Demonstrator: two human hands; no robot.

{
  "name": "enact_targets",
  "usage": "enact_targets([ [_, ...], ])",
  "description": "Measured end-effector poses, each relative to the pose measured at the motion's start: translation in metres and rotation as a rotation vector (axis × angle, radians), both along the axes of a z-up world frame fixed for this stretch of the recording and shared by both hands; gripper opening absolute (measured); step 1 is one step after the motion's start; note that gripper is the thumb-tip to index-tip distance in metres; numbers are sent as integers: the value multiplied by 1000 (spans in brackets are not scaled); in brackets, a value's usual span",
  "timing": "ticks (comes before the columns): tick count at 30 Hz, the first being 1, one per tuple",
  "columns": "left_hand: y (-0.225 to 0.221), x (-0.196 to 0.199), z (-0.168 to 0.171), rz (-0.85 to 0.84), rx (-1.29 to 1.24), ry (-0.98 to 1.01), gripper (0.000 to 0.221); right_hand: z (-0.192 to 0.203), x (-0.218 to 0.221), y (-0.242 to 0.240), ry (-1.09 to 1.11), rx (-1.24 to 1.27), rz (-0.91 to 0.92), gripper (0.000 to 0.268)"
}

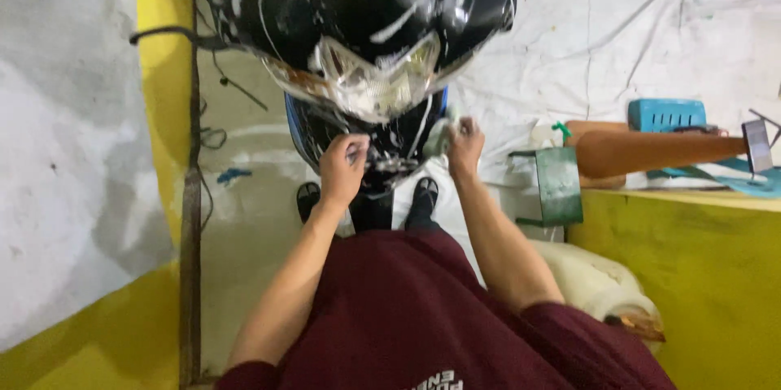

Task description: The person scrubs the front fairing, headlight, and handlebars of a black motorcycle using a soapy sponge. They repeatedly wipe the soapy surfaces and rinse the sponge in a green bucket placed on the seat.

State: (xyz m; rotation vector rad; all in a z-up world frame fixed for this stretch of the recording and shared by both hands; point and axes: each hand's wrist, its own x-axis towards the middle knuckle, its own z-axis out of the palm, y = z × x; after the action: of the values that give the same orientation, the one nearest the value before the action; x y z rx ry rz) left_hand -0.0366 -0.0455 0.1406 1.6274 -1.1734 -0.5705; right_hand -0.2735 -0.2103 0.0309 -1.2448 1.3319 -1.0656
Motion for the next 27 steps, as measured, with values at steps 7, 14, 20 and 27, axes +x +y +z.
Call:
enact_targets([
  [7, 11, 14, -2, 138, 5, 130, 16, 90, 52, 42, -27, -5, 101, 16],
  [14, 5, 9, 8, 65, -53, 124, 56, 116, 91, 70, 504, -534, 442, 41],
  [20, 0, 18, 0, -5, -213, -161, 69, 162, 120, 92, 407, -334, 712, 58],
  [27, 25, 80, -33, 359, 134, -34, 54, 109, 159, 86, 394, -461, 892, 46],
])
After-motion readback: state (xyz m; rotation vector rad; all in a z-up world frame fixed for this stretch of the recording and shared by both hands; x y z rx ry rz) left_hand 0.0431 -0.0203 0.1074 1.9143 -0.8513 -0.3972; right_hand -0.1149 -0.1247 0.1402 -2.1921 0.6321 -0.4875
